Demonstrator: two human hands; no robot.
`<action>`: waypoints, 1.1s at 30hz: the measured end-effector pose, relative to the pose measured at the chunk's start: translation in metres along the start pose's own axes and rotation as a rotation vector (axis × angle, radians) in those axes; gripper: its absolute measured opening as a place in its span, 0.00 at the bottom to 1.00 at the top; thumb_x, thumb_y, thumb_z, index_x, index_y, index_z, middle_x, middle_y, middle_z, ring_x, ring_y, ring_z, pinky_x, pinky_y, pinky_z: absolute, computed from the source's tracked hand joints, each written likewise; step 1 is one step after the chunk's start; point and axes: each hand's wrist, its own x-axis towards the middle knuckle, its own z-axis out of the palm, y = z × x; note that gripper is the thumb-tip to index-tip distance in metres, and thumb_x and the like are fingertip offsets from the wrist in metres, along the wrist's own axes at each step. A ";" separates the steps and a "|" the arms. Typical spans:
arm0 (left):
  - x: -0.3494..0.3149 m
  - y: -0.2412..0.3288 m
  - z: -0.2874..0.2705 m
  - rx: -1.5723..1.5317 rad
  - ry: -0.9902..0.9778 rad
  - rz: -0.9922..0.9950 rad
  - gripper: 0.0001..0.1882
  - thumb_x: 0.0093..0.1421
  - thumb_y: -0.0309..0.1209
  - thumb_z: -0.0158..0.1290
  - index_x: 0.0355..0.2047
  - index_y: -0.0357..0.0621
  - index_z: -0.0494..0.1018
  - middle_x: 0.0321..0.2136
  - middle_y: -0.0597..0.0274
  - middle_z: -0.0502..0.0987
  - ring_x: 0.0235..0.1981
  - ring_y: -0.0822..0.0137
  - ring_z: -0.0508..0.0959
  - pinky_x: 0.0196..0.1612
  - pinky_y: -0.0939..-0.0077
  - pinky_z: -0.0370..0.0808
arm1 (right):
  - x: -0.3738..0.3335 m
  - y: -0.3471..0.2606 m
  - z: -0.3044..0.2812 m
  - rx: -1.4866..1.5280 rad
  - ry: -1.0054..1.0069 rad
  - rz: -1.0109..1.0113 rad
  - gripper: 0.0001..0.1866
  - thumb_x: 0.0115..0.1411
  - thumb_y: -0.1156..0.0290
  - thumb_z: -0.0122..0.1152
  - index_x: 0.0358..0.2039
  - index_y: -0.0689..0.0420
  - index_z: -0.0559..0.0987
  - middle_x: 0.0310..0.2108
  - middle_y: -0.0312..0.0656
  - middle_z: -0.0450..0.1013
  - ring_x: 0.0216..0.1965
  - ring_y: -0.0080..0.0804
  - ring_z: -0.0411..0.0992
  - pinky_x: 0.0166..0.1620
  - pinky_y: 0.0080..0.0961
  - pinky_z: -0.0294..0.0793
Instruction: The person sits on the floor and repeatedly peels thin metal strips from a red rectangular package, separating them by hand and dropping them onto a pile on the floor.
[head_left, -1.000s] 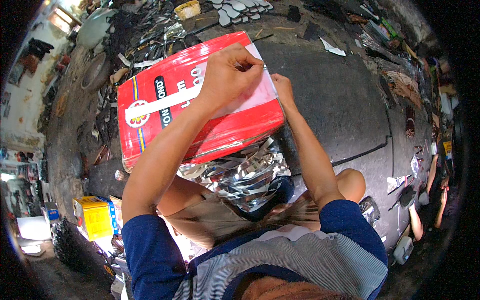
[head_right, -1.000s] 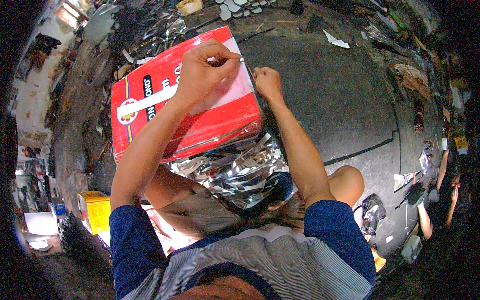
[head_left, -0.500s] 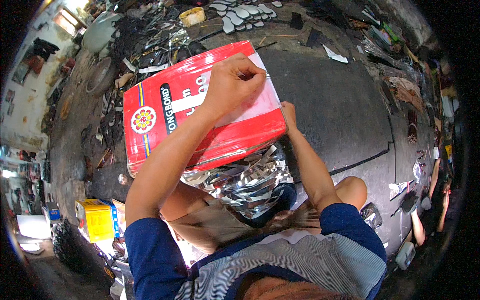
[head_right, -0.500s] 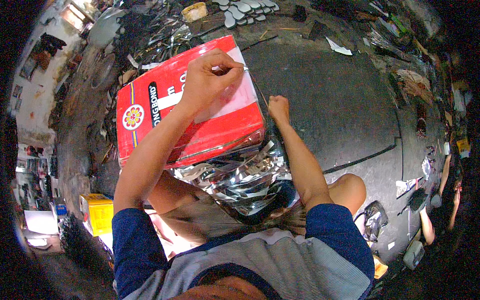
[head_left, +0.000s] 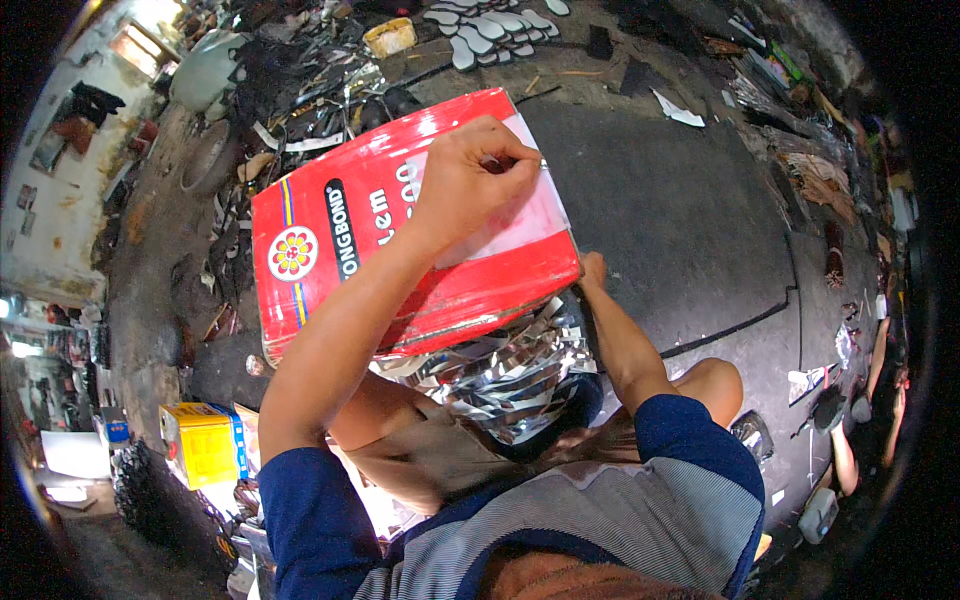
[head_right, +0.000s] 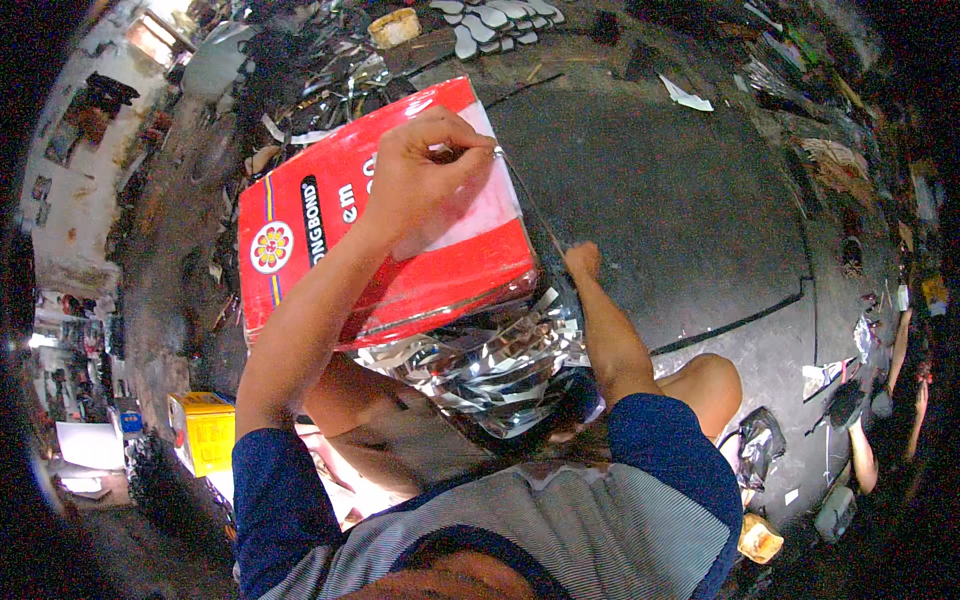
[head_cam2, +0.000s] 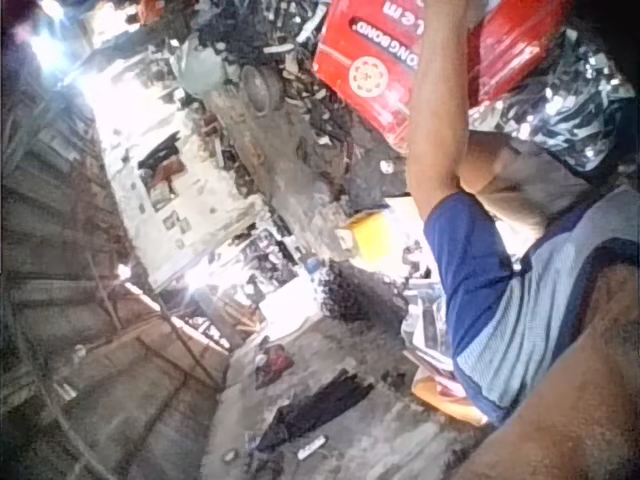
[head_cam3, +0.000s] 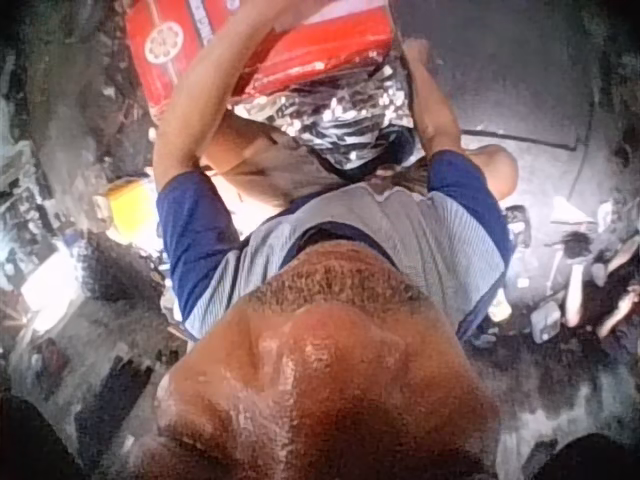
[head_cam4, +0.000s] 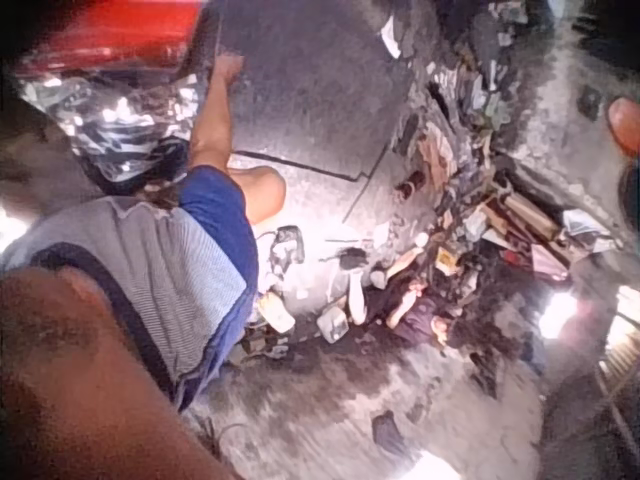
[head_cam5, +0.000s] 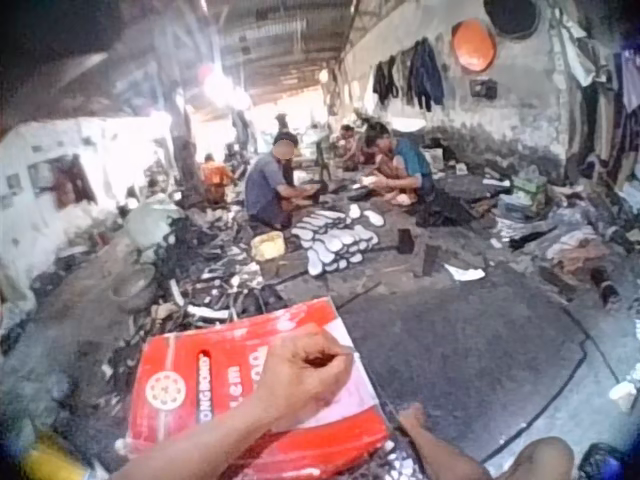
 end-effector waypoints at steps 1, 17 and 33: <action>0.000 0.001 -0.001 -0.015 -0.003 0.031 0.02 0.55 0.22 0.61 0.29 0.36 0.82 0.27 0.65 0.78 0.26 0.78 0.76 0.27 0.84 0.72 | 0.004 0.001 0.006 0.001 0.010 0.026 0.17 0.55 0.63 0.57 0.35 0.65 0.83 0.42 0.61 0.78 0.48 0.59 0.76 0.55 0.47 0.73; -0.004 0.000 -0.009 0.242 -0.084 0.436 0.10 0.55 0.20 0.58 0.37 0.40 0.83 0.31 0.59 0.78 0.27 0.69 0.78 0.29 0.77 0.75 | 0.013 0.033 -0.024 -0.262 0.036 -0.161 0.17 0.56 0.63 0.56 0.33 0.64 0.84 0.40 0.57 0.79 0.48 0.56 0.77 0.54 0.48 0.74; -0.014 0.006 -0.019 0.745 -0.148 0.598 0.20 0.61 0.40 0.55 0.53 0.54 0.79 0.57 0.59 0.73 0.58 0.51 0.70 0.62 0.57 0.65 | 0.099 0.082 -0.132 -0.161 0.369 0.305 0.20 0.62 0.60 0.54 0.41 0.64 0.83 0.44 0.54 0.79 0.45 0.51 0.79 0.46 0.39 0.79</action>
